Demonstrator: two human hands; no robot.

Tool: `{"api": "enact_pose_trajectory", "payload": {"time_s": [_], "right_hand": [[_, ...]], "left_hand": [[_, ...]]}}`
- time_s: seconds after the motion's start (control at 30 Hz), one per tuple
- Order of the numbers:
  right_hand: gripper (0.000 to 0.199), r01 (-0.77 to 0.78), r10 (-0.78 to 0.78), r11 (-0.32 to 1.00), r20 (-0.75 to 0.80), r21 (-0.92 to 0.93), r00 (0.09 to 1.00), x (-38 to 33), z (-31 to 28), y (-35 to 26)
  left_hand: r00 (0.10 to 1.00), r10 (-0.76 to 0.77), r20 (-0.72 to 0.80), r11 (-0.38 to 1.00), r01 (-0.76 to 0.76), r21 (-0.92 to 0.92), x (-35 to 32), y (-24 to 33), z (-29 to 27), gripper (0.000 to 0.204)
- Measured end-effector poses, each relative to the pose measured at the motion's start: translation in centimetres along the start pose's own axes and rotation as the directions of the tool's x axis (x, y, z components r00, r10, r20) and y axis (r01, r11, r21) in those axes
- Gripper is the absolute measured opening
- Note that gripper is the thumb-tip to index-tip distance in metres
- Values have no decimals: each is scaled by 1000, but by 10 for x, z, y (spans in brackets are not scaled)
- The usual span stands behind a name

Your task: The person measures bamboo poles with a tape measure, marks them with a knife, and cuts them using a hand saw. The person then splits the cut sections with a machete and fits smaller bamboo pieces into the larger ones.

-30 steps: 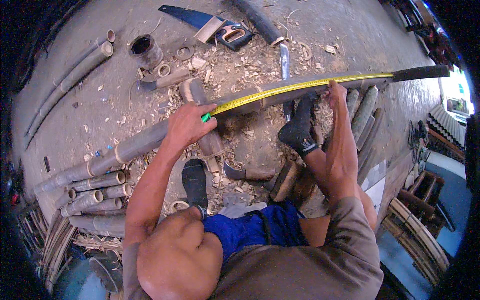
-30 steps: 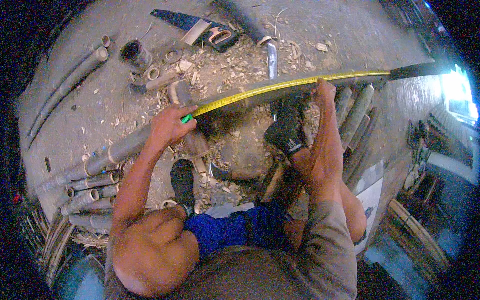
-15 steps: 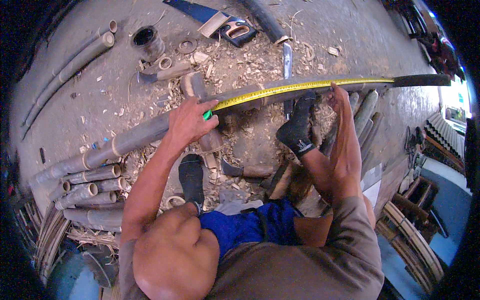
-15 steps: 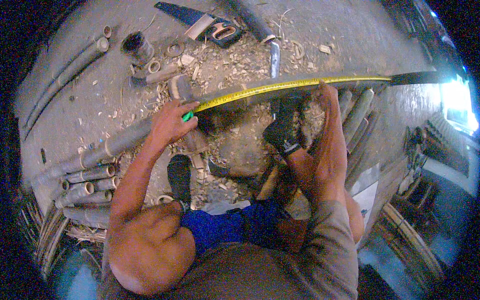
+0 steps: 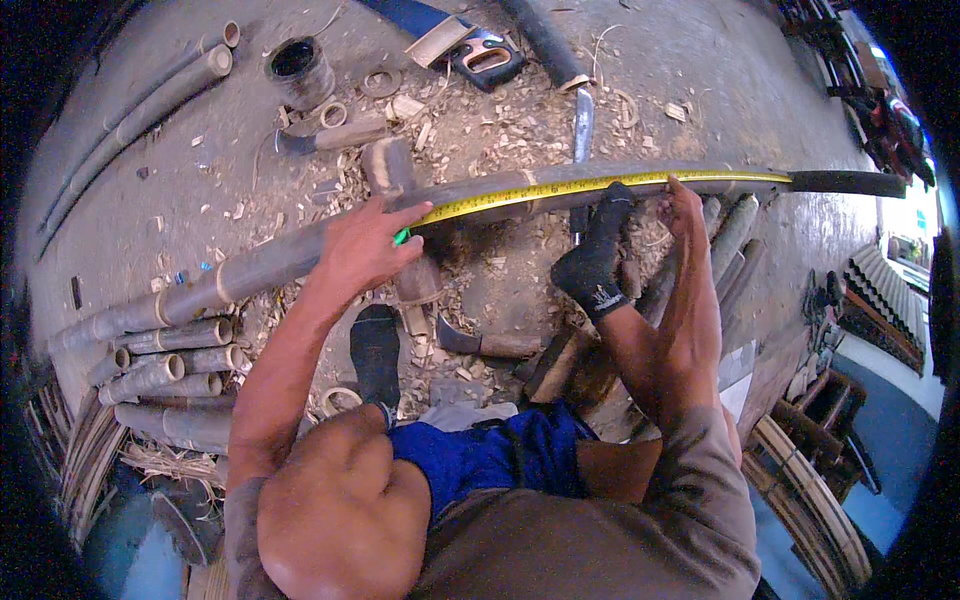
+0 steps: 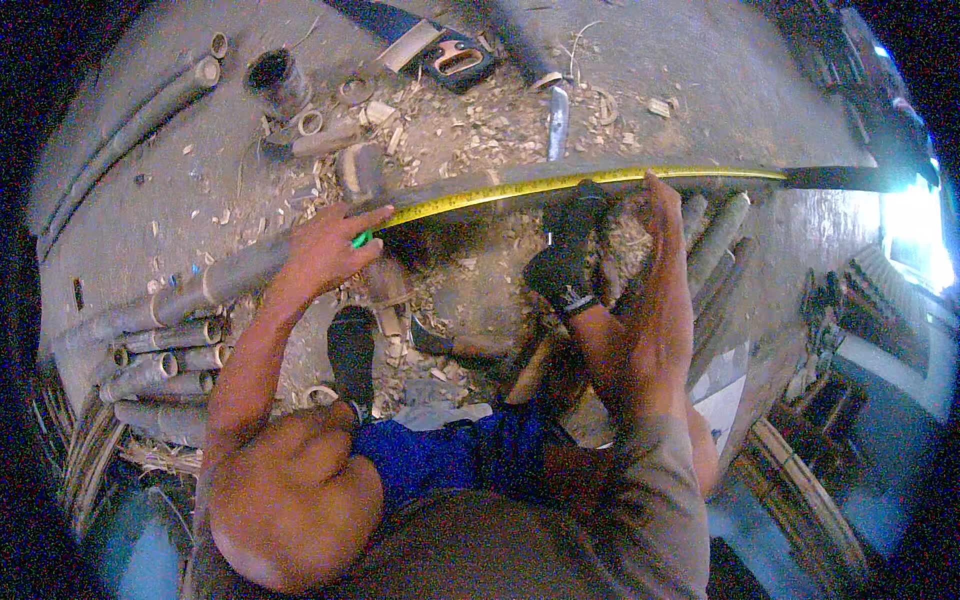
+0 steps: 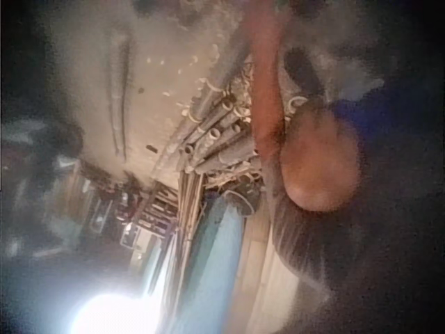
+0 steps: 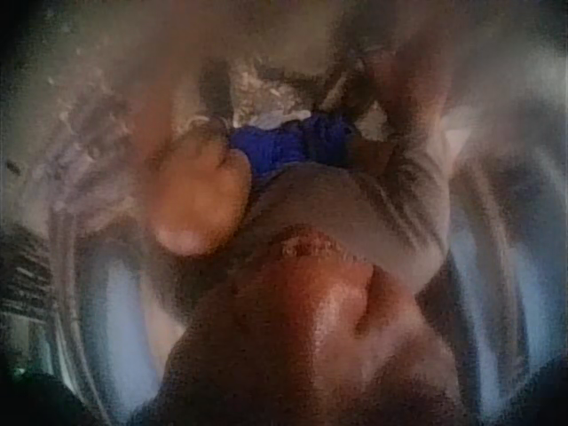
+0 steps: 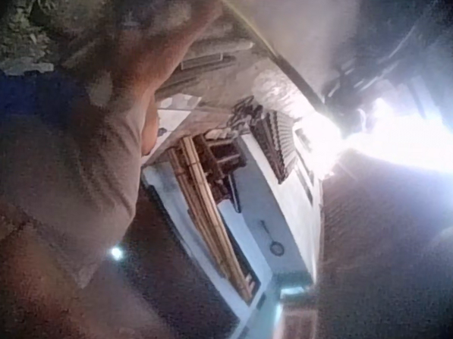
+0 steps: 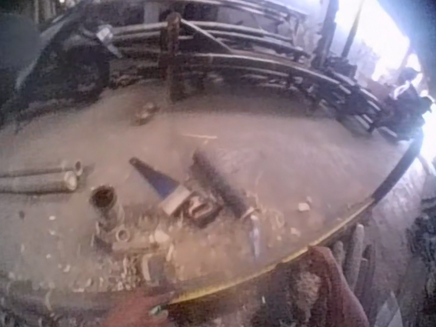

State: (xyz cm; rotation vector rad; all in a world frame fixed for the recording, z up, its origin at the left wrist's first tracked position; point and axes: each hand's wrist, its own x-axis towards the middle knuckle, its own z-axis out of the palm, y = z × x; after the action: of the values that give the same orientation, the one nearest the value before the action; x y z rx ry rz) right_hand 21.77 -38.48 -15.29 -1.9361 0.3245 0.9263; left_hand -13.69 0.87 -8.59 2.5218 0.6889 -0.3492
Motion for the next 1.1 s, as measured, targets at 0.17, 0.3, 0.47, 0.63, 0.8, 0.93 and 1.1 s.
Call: {"api": "enact_pose_trajectory", "payload": {"time_s": [0.17, 0.3, 0.47, 0.63, 0.8, 0.93, 1.1], "right_hand": [[25, -60, 61, 998, 28, -35, 998, -15, 4, 35], [25, -6, 6, 1000, -7, 20, 1000, 25, 8, 6], [25, 37, -34, 997, -40, 63, 999, 72, 12, -45], [26, 112, -106, 990, -79, 81, 991, 93, 4, -73], [26, 134, -125, 987, -95, 88, 988, 105, 5, -88], [27, 137, -127, 986, -102, 91, 987, 103, 7, -88], [27, 148, -141, 986, -105, 69, 984, 107, 7, -90]], "left_hand": [[997, -37, 73, 994, 28, 109, -17, 3, -18, 57], [997, 14, 70, 984, -26, 175, -18, 5, -17, 56], [995, 11, 100, 986, -28, 164, -15, 3, -20, 56], [989, -8, 146, 985, -18, 174, -11, 5, -27, 56], [976, -16, 218, 983, -25, 184, 2, 0, -30, 53], [965, 20, 262, 982, -68, 175, 11, -4, -33, 51], [940, -31, 340, 984, -31, 177, 18, -2, -37, 50]]}}
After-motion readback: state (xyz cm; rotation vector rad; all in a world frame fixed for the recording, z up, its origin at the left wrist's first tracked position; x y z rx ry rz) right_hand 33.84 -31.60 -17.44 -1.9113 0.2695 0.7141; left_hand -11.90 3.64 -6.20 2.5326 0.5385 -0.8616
